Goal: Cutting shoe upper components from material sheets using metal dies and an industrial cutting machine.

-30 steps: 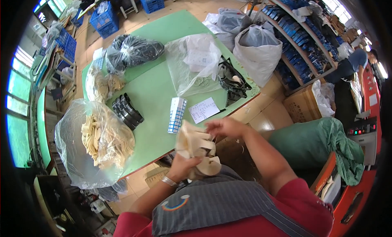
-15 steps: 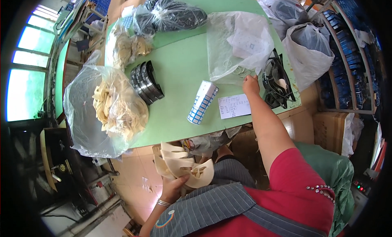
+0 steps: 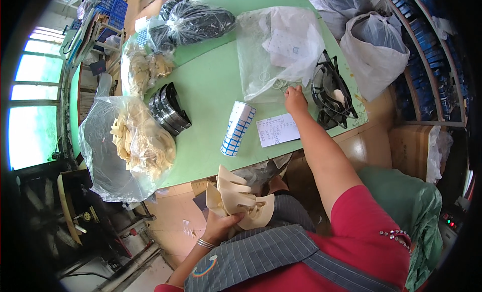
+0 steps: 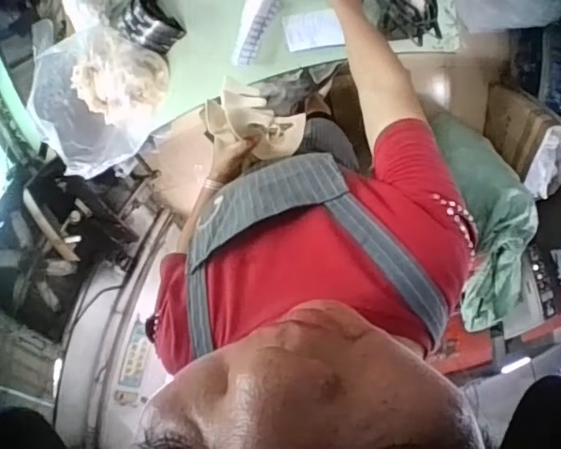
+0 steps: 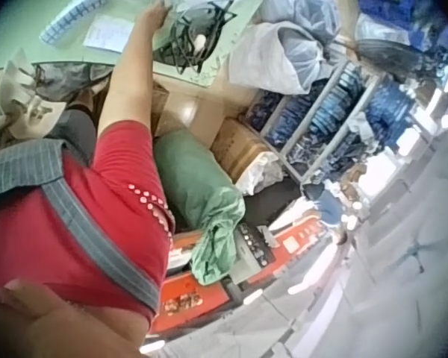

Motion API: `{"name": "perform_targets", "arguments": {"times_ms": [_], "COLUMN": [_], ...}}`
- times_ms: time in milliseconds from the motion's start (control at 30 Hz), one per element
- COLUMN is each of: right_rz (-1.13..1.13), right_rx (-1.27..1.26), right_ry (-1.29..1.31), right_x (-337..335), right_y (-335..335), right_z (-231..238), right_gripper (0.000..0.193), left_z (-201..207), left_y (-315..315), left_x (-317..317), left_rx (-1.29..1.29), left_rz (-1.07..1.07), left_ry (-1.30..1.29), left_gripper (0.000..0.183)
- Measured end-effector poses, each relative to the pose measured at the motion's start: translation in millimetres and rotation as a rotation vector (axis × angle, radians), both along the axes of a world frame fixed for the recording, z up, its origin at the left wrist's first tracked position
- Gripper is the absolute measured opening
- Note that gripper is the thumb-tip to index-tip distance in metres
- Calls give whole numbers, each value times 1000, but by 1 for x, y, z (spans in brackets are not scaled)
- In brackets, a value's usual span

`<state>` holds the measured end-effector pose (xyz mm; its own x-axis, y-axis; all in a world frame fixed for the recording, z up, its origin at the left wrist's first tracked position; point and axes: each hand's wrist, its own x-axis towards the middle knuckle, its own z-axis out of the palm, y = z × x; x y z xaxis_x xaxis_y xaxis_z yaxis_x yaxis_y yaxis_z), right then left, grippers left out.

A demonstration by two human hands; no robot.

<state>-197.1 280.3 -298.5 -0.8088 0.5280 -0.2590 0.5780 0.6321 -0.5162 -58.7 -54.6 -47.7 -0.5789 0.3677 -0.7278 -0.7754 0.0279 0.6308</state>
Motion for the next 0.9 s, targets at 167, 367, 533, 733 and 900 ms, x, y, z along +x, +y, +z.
{"name": "perform_targets", "arguments": {"times_ms": [167, 367, 533, 733, 900], "right_rz": [176, 537, 444, 433, 211], "right_rx": [-127, -939, -982, -1103, -1316], "right_ry": [308, 63, 357, 142, 96], "right_x": [64, 157, 157, 148, 154], "right_y": [-37, -110, -113, -122, -147], "right_z": [34, 152, 186, 197, 156], "right_gripper": [8, 22, 39, 28, 26], "left_z": [2, 9, 14, 26, 33], "left_y": [22, 43, 53, 20, 43], "left_x": [-9, -22, -24, 3, 35], "left_rx": [58, -52, -87, 47, 308], "left_rz": [-30, -276, -276, -301, -409], "left_ry": [7, 108, 117, 169, 257], "left_gripper": [64, 61, 60, 62, 42]}}
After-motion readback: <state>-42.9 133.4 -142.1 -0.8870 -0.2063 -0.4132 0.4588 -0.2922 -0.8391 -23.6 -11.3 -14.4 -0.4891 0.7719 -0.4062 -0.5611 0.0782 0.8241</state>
